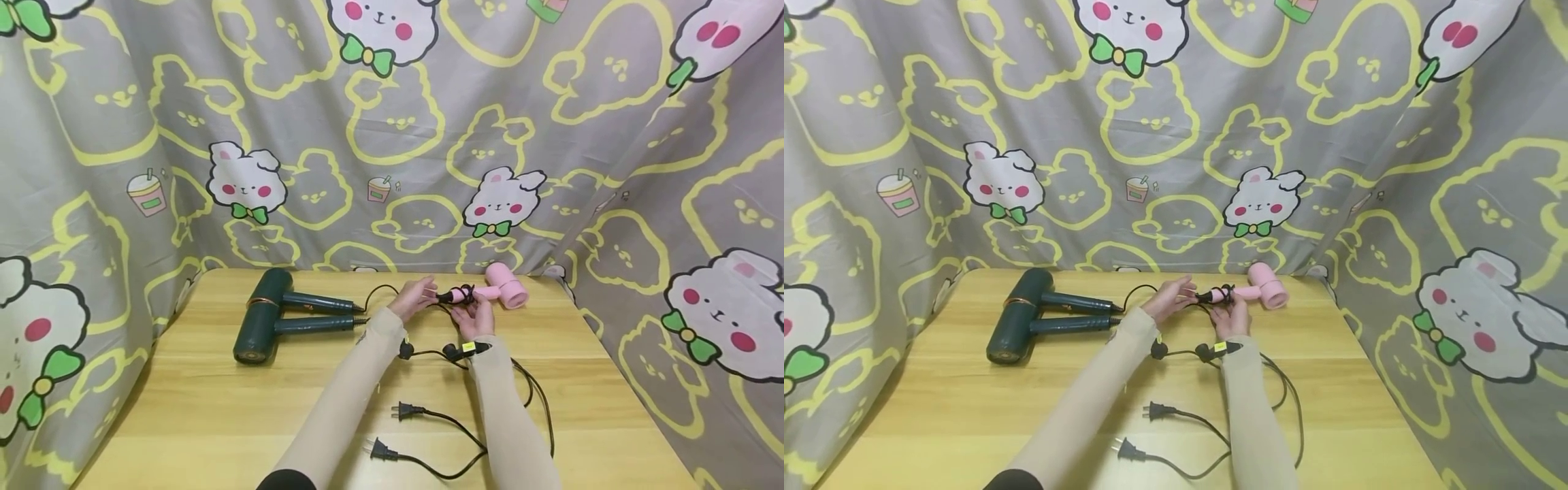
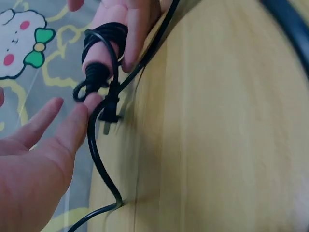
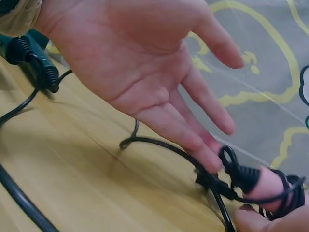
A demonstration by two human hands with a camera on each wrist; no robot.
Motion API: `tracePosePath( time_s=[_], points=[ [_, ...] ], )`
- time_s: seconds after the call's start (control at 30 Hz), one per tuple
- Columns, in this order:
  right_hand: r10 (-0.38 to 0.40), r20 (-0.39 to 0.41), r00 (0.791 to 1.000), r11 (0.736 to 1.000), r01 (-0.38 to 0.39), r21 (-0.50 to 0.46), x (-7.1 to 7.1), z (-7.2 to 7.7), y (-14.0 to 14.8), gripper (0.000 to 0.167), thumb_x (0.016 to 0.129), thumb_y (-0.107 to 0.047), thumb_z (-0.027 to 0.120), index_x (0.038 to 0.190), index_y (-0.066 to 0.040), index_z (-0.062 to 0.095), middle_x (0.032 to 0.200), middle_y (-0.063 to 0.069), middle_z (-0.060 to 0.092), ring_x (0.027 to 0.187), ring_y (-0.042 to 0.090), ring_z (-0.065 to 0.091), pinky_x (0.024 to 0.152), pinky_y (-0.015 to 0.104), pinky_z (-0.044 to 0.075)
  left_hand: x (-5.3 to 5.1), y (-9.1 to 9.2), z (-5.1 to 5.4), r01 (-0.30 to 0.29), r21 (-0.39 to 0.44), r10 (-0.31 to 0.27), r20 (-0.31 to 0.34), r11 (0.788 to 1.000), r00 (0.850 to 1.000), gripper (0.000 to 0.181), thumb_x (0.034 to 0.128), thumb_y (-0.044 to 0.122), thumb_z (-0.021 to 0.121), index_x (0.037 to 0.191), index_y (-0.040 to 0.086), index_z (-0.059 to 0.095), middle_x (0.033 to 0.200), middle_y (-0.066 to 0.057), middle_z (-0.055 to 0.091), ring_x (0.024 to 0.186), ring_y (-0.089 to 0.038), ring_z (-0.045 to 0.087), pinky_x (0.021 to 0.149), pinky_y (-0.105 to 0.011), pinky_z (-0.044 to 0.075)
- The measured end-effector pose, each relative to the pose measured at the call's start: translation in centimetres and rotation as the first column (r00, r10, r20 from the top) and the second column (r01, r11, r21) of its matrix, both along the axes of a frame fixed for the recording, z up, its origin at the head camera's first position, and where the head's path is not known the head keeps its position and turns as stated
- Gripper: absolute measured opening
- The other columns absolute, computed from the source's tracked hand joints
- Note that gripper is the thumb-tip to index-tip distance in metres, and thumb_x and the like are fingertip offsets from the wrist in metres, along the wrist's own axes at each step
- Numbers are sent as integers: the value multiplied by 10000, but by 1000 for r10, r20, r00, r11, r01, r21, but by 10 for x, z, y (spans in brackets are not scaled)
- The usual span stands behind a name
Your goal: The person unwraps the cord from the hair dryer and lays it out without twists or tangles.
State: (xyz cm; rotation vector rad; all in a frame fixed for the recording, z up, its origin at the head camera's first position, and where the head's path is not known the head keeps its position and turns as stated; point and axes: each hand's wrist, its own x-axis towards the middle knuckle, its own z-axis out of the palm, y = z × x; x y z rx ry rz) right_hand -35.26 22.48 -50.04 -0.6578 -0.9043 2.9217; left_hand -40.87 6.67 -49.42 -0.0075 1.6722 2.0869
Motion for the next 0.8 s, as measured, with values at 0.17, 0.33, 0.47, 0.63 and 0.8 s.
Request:
tracePosePath(
  time_s=[0.17,0.33,0.47,0.63,0.8],
  points=[
    [-110,15,994,994,110,23,8,4,-9,327,1080,-133,471,1397,-58,461,1175,85,552,1409,281,472,1271,408,281,11,1,1,65,-22,-66,-19,998,998,550,1084,325,532,1364,-147,559,1280,-327,644,1031,-331,730,1105,-440,502],
    [-262,18,965,953,256,161,17,5,-19,386,1014,-2,547,1393,-19,480,856,-15,580,895,125,586,985,298,486,26,5,3,183,-45,-186,-59,982,981,546,1078,347,543,1342,-128,586,1210,-336,694,1098,-387,735,1077,-459,516],
    [-362,11,932,903,348,251,22,4,-21,450,964,78,526,1405,17,463,949,2,560,809,121,538,721,255,495,31,15,0,279,-66,-285,-111,958,952,562,1072,401,539,1332,-92,609,1187,-299,724,1055,-322,762,1055,-447,538],
    [-416,22,909,877,394,276,26,5,-18,551,1003,80,493,1533,10,361,1322,115,519,1020,177,561,756,250,535,39,21,2,358,-90,-367,-133,929,921,530,1093,389,490,1350,-59,609,1261,-290,698,1092,-324,750,1077,-474,520],
    [-397,-11,918,875,382,296,35,4,-7,552,1038,53,472,1565,49,311,1551,209,379,1205,227,549,970,227,544,45,19,6,325,-49,-328,-132,945,935,470,1109,302,462,1386,-60,575,1356,-312,637,1205,-421,680,1134,-543,455]
  ],
)
